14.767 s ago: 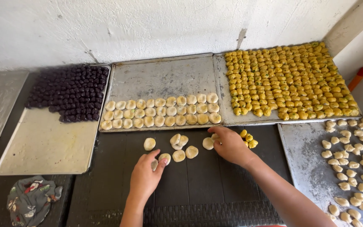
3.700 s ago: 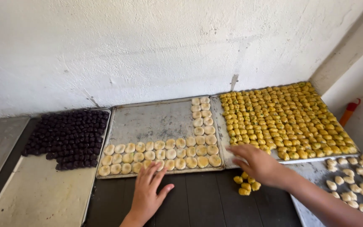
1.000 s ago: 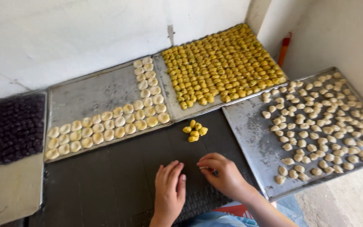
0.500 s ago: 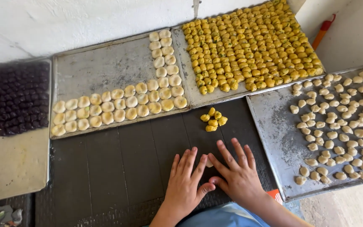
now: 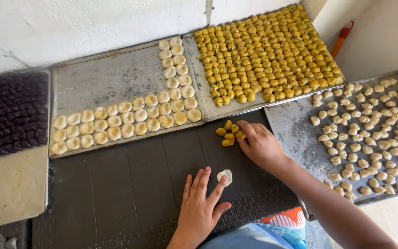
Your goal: The person repeatedly picks small yellow filling balls and places them into flattened dough discs, then pinches the edges to seal them into dumplings. The finished dumplings are arranged in neat rows on metal trays alongside other trays of dark and light-colored dumplings.
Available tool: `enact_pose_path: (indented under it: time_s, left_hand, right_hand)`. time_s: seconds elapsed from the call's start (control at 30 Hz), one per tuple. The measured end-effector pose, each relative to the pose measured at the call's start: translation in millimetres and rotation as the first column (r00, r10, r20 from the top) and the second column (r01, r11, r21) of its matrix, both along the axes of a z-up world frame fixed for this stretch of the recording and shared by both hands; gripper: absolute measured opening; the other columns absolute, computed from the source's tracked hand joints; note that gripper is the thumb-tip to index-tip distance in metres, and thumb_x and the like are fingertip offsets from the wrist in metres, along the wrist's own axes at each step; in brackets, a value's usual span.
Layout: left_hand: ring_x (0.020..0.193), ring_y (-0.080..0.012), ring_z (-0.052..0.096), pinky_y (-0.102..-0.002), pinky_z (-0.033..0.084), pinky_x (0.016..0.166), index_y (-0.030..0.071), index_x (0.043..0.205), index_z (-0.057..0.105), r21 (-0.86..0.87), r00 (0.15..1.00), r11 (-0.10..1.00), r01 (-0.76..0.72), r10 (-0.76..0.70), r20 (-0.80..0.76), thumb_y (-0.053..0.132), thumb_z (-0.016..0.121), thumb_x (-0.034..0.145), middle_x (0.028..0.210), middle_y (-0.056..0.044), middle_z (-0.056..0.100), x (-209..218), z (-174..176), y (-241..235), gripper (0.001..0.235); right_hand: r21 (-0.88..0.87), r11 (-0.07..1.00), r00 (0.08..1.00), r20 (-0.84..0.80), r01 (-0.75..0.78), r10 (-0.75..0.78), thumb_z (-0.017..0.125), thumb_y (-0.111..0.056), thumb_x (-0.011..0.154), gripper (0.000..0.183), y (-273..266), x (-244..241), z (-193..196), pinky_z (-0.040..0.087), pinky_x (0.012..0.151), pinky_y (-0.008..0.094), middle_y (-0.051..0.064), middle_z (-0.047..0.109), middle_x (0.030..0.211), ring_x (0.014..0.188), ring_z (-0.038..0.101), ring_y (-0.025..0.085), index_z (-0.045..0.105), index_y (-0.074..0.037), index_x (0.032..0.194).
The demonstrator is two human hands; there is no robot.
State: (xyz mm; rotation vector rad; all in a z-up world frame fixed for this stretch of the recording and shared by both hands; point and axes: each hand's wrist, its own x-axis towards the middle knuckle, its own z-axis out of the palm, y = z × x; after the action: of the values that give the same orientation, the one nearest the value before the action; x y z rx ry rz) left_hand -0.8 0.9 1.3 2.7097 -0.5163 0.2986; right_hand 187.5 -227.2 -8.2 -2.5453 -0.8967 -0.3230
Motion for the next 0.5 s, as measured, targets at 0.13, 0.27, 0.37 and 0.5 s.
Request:
enact_pose_path:
  time_s: [0.13,0.27,0.37,0.5]
  left_hand:
    - [0.152,-0.0433,0.036,-0.062,0.024,0.123,0.028,0.158,0.051,-0.050,0.999,0.998,0.022,-0.024,-0.022,0.059,0.046,0.107,0.163,-0.025,0.040,-0.5,-1.6,1.2,0.060]
    - [0.133,-0.0402,0.057,-0.061,0.039,0.111,0.023,0.132,0.073,-0.142,0.998,0.989,-0.031,0.038,0.047,0.051,0.061,0.104,0.140,-0.017,0.064,15.3,5.5,-1.5,0.041]
    - [0.092,-0.0240,0.061,-0.043,0.044,0.077,0.018,0.132,0.070,-0.125,0.986,0.981,-0.147,0.156,0.061,0.030,0.067,0.102,0.110,0.004,0.069,34.5,4.1,-6.3,0.032]
    - [0.077,-0.0273,0.056,-0.044,0.043,0.066,0.019,0.101,0.078,-0.204,0.982,0.961,-0.187,0.182,-0.042,0.020,0.077,0.094,0.089,0.000,0.061,49.6,2.1,-15.4,0.008]
  right_hand:
    - [0.037,0.989,0.986,-0.096,0.140,-0.136,0.061,-0.017,0.104,0.033,-16.6,-12.9,16.3,0.055,0.066,0.048,0.008,0.063,0.090,0.082,0.067,0.031,0.067,-0.013,0.136]
    - [0.229,0.957,0.940,-0.326,0.177,-0.096,0.064,-0.014,0.102,0.024,-11.6,-60.7,55.8,0.053,0.069,0.035,0.007,0.068,0.108,0.074,0.066,0.018,0.078,-0.012,0.122]
    - [0.458,0.864,0.891,-0.453,0.211,0.022,0.080,-0.001,0.084,0.040,9.2,-96.3,54.0,0.068,0.082,0.026,0.014,0.060,0.135,0.084,0.077,0.017,0.073,-0.006,0.123]
    - [0.330,0.943,0.994,-0.113,0.046,-0.009,0.073,-0.008,0.092,0.019,30.8,-120.1,37.3,0.057,0.082,0.034,0.004,0.074,0.106,0.094,0.073,0.022,0.074,-0.010,0.111]
